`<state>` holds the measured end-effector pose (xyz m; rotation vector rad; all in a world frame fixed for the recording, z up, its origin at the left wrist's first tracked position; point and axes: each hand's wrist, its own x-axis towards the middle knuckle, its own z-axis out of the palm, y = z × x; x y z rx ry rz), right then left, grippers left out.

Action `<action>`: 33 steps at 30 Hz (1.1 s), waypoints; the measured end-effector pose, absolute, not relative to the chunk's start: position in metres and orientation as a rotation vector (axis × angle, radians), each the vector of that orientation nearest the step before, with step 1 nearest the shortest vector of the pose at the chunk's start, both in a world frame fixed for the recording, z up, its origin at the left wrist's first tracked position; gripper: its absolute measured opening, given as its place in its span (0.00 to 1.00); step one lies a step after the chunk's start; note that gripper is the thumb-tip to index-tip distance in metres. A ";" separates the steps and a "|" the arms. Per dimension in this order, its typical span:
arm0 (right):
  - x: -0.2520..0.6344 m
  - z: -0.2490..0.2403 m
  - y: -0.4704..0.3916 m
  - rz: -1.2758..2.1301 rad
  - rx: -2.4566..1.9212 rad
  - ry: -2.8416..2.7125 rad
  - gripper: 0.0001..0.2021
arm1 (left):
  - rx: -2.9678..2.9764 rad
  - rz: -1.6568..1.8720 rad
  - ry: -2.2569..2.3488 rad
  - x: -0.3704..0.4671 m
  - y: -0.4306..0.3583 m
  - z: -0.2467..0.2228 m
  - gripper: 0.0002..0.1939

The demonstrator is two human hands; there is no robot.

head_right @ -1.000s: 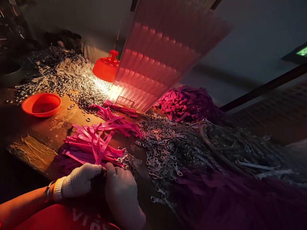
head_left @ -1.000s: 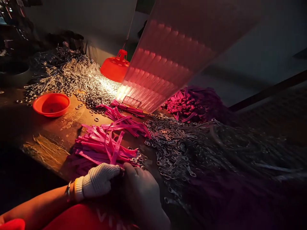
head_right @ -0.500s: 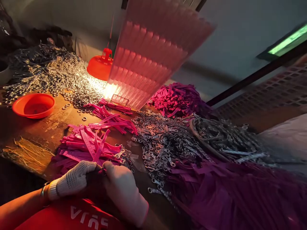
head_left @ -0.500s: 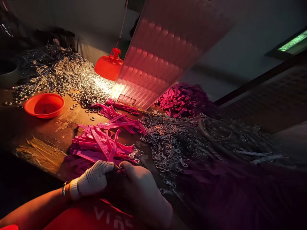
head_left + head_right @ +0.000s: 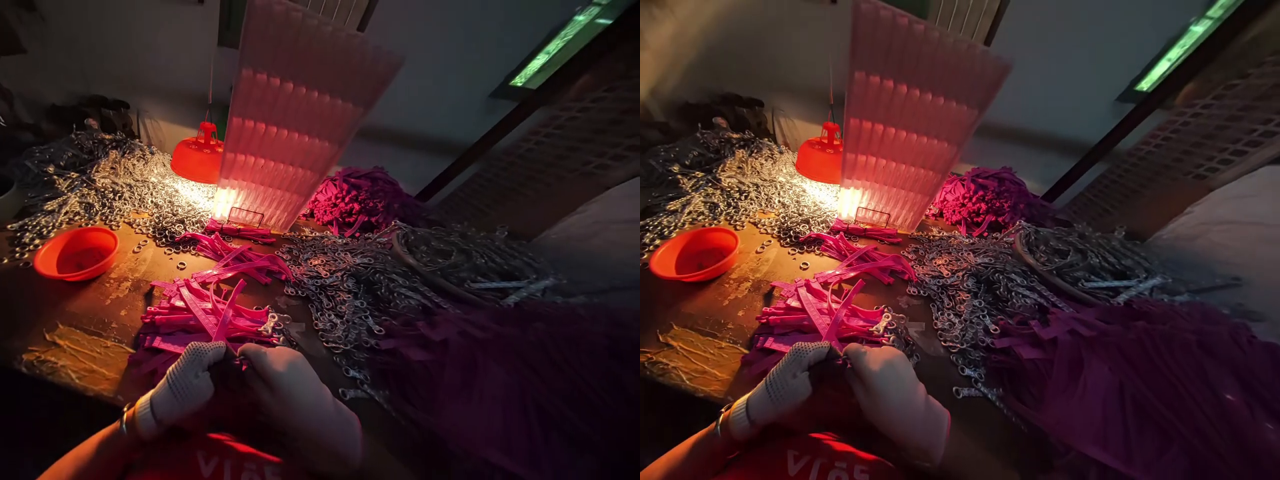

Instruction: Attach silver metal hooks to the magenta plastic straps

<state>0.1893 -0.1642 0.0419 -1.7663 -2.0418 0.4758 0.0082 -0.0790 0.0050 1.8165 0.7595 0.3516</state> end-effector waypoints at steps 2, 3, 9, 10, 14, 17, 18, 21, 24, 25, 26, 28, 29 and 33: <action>0.191 0.041 -0.165 0.499 -1.749 -2.037 0.10 | 1.866 0.343 0.768 0.008 -0.077 0.007 0.10; 0.191 0.040 -0.166 0.501 -1.727 -2.033 0.10 | 1.901 0.333 0.764 0.007 -0.076 0.008 0.10; 0.185 0.033 -0.163 0.116 -1.692 -2.029 0.12 | 1.931 0.367 0.762 0.009 -0.073 0.019 0.11; 0.184 0.032 -0.162 0.081 -1.720 -2.010 0.12 | 1.912 0.403 0.774 0.010 -0.074 0.019 0.11; 0.181 0.034 -0.158 0.371 -1.829 -1.818 0.12 | 1.927 0.566 0.847 0.018 -0.078 0.020 0.09; 0.181 0.031 -0.156 0.413 -1.816 -1.741 0.14 | 1.848 0.653 0.910 0.028 -0.074 0.022 0.08; 0.181 0.030 -0.155 0.312 -1.807 -1.777 0.14 | 1.770 0.652 0.905 0.032 -0.071 0.023 0.08; 0.187 0.030 -0.152 0.044 -1.733 -1.944 0.09 | 1.518 0.588 0.844 0.043 -0.062 0.030 0.06; 0.203 0.039 -0.145 0.253 -1.639 -1.833 0.12 | 1.386 0.543 0.791 0.058 -0.054 0.041 0.05; 0.209 0.043 -0.143 0.364 -1.614 -1.728 0.14 | 1.370 0.545 0.777 0.064 -0.052 0.045 0.05; 0.215 0.047 -0.141 0.450 -1.597 -1.617 0.16 | 1.377 0.561 0.767 0.070 -0.050 0.049 0.05; 0.222 0.052 -0.140 0.460 -1.623 -1.454 0.17 | 1.506 0.636 0.761 0.087 -0.046 0.056 0.05; 0.222 0.052 -0.141 0.399 -1.650 -1.476 0.15 | 1.613 0.697 0.765 0.096 -0.044 0.061 0.05; 0.208 0.039 -0.153 -0.013 -1.525 -2.157 0.02 | 1.743 0.838 0.764 0.130 -0.037 0.089 0.04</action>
